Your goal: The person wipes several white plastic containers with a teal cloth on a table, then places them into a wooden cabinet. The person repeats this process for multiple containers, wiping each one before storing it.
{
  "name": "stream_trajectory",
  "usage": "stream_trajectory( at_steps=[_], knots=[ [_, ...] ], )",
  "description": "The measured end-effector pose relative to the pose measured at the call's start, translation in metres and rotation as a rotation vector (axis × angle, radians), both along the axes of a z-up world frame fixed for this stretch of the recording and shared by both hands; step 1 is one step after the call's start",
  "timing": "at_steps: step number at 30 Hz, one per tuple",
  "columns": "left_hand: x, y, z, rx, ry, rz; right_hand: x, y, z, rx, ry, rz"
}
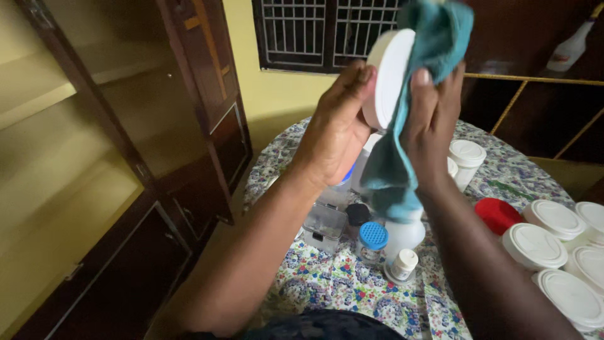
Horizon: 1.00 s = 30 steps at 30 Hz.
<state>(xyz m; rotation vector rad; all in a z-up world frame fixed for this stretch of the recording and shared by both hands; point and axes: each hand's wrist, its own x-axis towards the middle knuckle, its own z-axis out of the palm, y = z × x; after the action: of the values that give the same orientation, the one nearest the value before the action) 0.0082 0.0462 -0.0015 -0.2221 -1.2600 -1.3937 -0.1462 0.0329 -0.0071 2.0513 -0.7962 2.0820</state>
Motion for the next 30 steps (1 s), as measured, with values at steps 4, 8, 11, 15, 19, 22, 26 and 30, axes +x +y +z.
stream_trajectory(
  at_steps=[4,8,11,15,19,22,26,30],
  knots=[
    [0.019,-0.003,0.008,-0.046,0.025,0.103,0.007,0.008,-0.075,0.226,0.071,0.001],
    [0.04,0.0,-0.002,0.071,-0.025,0.302,0.012,0.018,-0.195,0.451,0.359,0.007],
    [0.049,0.0,-0.025,0.196,-0.055,0.395,0.006,0.03,-0.288,0.826,0.566,0.041],
    [0.057,-0.019,-0.064,0.321,-0.042,0.436,-0.005,0.029,-0.369,0.717,0.935,-0.017],
    [0.072,-0.055,-0.097,0.373,-0.045,0.514,-0.006,0.009,-0.38,0.932,1.213,-0.024],
    [0.082,-0.074,-0.116,0.518,-0.037,0.572,0.004,-0.019,-0.334,0.655,1.286,0.24],
    [0.092,-0.076,-0.137,0.675,-0.082,0.614,0.028,-0.044,-0.224,0.745,0.642,0.083],
    [0.099,-0.076,-0.168,0.735,-0.065,0.581,0.075,-0.063,-0.137,0.585,0.547,0.369]
  ],
)
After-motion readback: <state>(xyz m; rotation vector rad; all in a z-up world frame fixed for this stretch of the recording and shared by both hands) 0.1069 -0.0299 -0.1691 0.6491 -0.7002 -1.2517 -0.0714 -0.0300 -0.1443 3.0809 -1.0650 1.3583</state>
